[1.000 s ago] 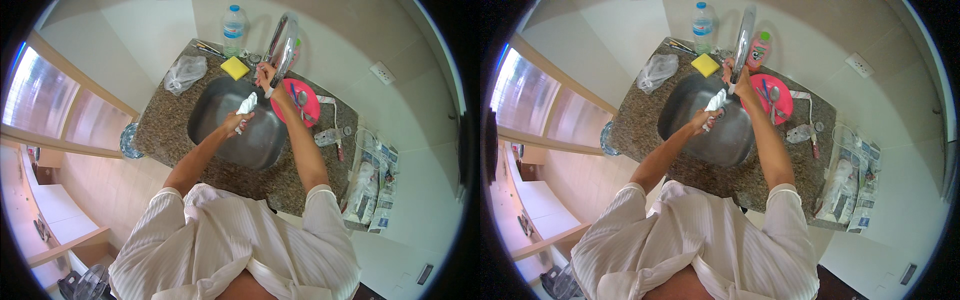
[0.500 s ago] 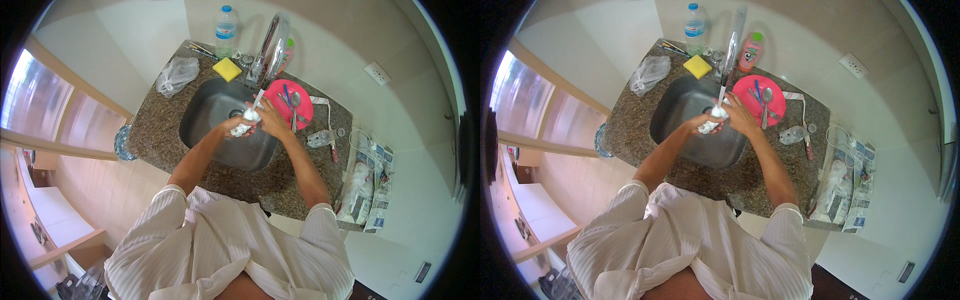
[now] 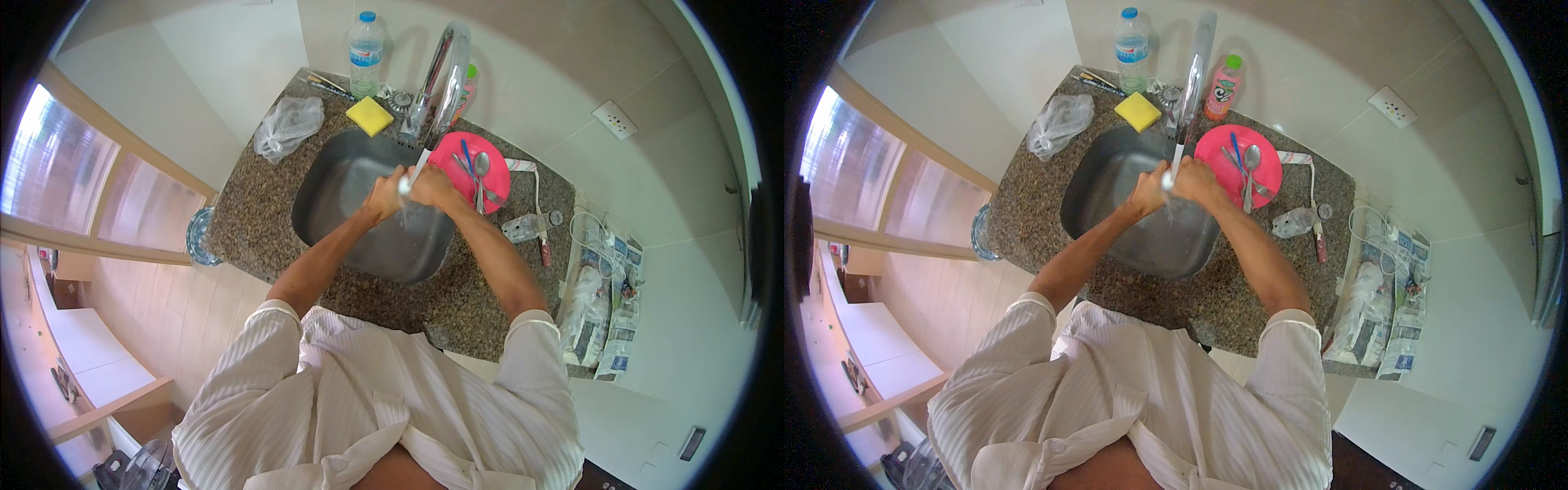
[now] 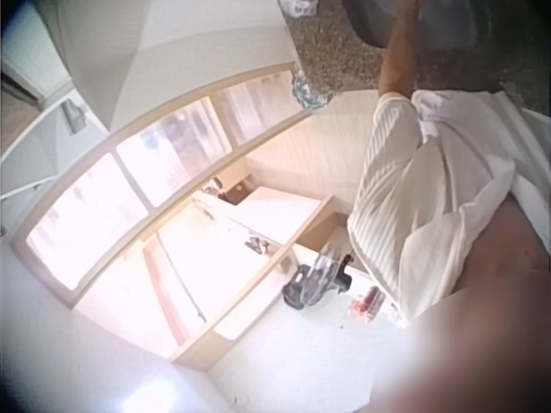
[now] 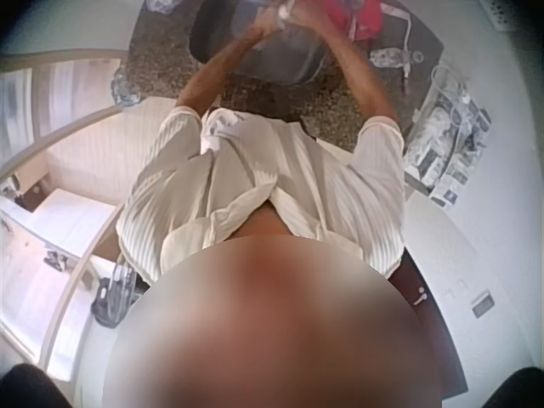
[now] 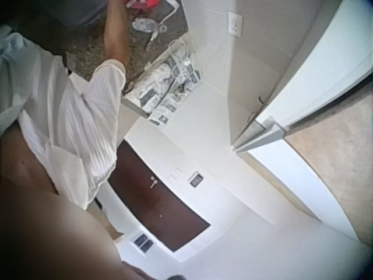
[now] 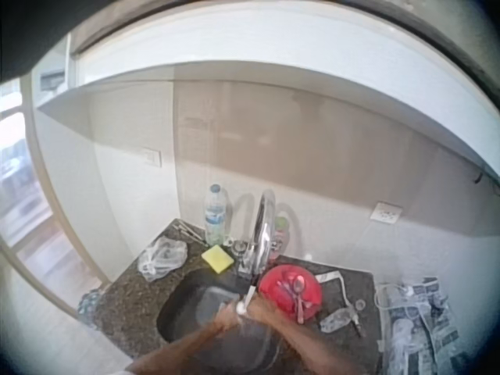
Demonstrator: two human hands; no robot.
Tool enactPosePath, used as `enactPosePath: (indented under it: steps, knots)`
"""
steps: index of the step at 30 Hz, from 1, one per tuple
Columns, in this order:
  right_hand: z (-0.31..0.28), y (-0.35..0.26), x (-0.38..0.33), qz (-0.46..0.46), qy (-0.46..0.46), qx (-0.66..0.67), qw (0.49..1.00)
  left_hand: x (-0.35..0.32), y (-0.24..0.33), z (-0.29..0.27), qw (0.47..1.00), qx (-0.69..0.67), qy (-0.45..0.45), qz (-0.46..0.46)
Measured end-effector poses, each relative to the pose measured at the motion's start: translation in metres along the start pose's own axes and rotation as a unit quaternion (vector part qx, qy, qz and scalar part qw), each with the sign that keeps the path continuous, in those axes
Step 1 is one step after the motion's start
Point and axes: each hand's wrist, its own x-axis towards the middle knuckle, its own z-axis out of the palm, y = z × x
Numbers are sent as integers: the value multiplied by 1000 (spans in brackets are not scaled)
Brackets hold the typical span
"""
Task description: The person sands a wooden cabinet door with a sanding block, then walks to the kitchen sink to wash a white cloth under running water. They wring out the cloth and return to the room where other workers are present.
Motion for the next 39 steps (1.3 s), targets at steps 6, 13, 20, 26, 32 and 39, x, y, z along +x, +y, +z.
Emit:
enactPosePath:
  steps: [6, 13, 20, 26, 32, 39]
  knots:
    - [-17, -6, 0, -13, -94, 115, 989, -5, -9, -8, 998, -41, -19, -36]
    - [-3, -23, -54, -75, 204, 262, 940, -2, -19, -45, 810, -413, -306, -282]
    - [30, -26, -58, 99, 266, 598, 749, 2, -30, -28, 760, -525, -269, -273]
    - [28, -23, -36, 134, 274, 651, 694, 2, -48, -30, 774, -505, -259, -281]
    - [26, -7, -30, 178, 270, 630, 706, -11, -31, -39, 804, -471, -239, -271]
    - [16, -2, -22, 190, 231, 681, 668, -18, -43, -13, 921, -314, -143, -182]
